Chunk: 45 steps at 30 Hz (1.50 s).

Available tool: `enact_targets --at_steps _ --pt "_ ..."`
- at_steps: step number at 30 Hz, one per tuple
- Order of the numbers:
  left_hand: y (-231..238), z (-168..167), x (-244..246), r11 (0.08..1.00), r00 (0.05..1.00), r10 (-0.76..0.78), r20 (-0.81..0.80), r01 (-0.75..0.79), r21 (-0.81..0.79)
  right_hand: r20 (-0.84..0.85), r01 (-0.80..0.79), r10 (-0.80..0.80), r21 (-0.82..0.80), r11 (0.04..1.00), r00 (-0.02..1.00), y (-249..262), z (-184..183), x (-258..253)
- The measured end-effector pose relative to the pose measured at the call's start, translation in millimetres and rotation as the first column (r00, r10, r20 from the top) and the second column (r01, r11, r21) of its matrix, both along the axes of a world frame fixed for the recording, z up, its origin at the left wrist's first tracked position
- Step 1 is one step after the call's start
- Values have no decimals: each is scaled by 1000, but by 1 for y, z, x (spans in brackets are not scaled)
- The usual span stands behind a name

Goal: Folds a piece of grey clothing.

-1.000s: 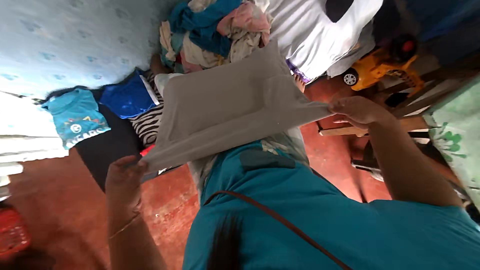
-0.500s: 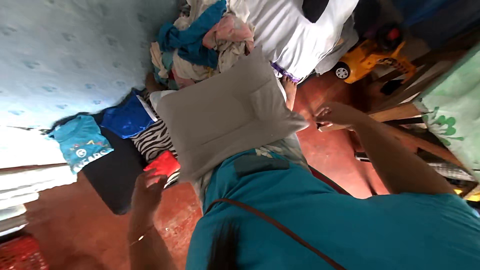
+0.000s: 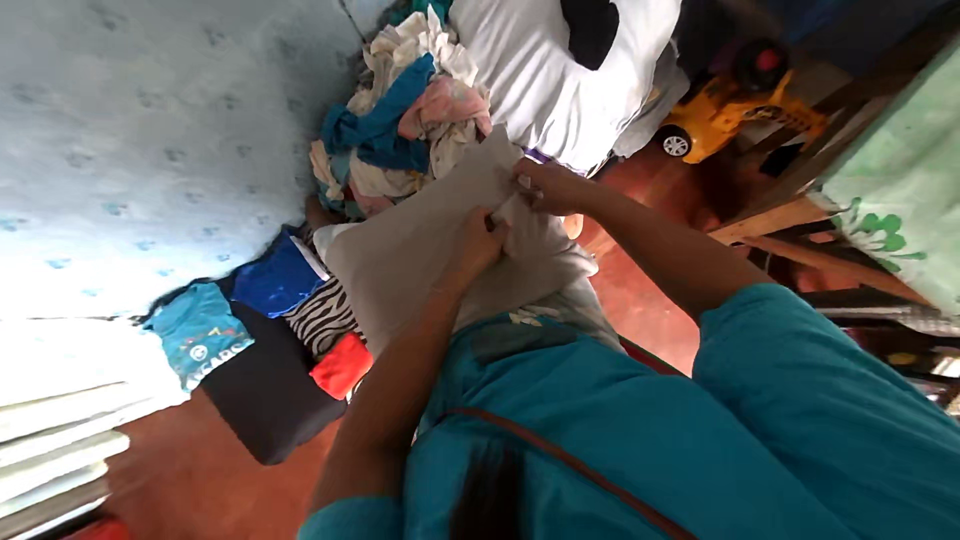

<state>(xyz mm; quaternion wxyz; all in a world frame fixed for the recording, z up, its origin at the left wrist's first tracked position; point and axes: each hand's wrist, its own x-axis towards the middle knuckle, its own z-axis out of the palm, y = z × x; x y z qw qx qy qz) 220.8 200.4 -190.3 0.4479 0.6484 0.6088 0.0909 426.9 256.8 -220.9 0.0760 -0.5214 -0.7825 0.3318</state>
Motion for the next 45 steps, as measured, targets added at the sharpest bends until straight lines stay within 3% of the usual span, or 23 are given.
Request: enact_targets --at_steps 3,6,9,11,13,16,18,20,24,29,32,35,38,40,43,45 --pt "-4 7 1 982 993 -101 54 91 168 -37 -37 42 130 991 998 -17 1 25" --pt "-26 11 -3 837 947 -322 9 280 471 -145 -26 67 265 964 987 -59 11 56" --pt "-52 17 -7 662 838 -509 -198 528 532 -148 -34 64 201 979 987 -110 9 77" --pt "-60 10 -19 597 778 -568 -268 613 517 -134 -51 63 91 995 989 -133 -5 89" --pt "-64 0 -42 647 832 -513 -210 536 542 -147 16 -14 10 1000 989 -138 -9 96" --pt "-74 -11 -96 783 959 -238 -157 285 552 -179 140 -129 54 989 975 -124 -2 89" --pt "-90 -22 -137 843 976 -3 -219 120 525 -238 107 -72 138 985 969 -111 -3 75" --pt "-113 -41 -177 861 961 136 -240 5 509 -282 7 50 199 980 958 -95 -11 58" --pt "-149 -63 -229 868 964 225 -140 -133 478 -224 -130 158 135 982 962 -77 -13 27" --pt "-152 -62 -261 895 982 182 -52 -143 423 -142 -248 250 31 968 958 -63 14 25" --pt "-147 -49 -262 868 970 241 -8 -212 449 -124 -212 203 -67 975 971 -61 36 25" --pt "-141 -57 -259 855 956 294 -3 -261 449 -121 -176 167 -70 982 978 -62 29 23" --pt "-143 -73 -252 888 913 407 43 -406 216 -131 -122 113 -67 990 985 -61 16 24" --pt "-155 -94 -255 854 851 510 122 -519 48 -125 -31 24 -54 998 992 -60 3 36" --pt "-173 -111 -250 752 725 658 201 -627 -203 -14 175 -181 -203 963 983 -69 -7 57" --pt "-181 -115 -249 704 675 710 203 -665 -250 26 256 -262 -324 911 965 -86 -11 70"
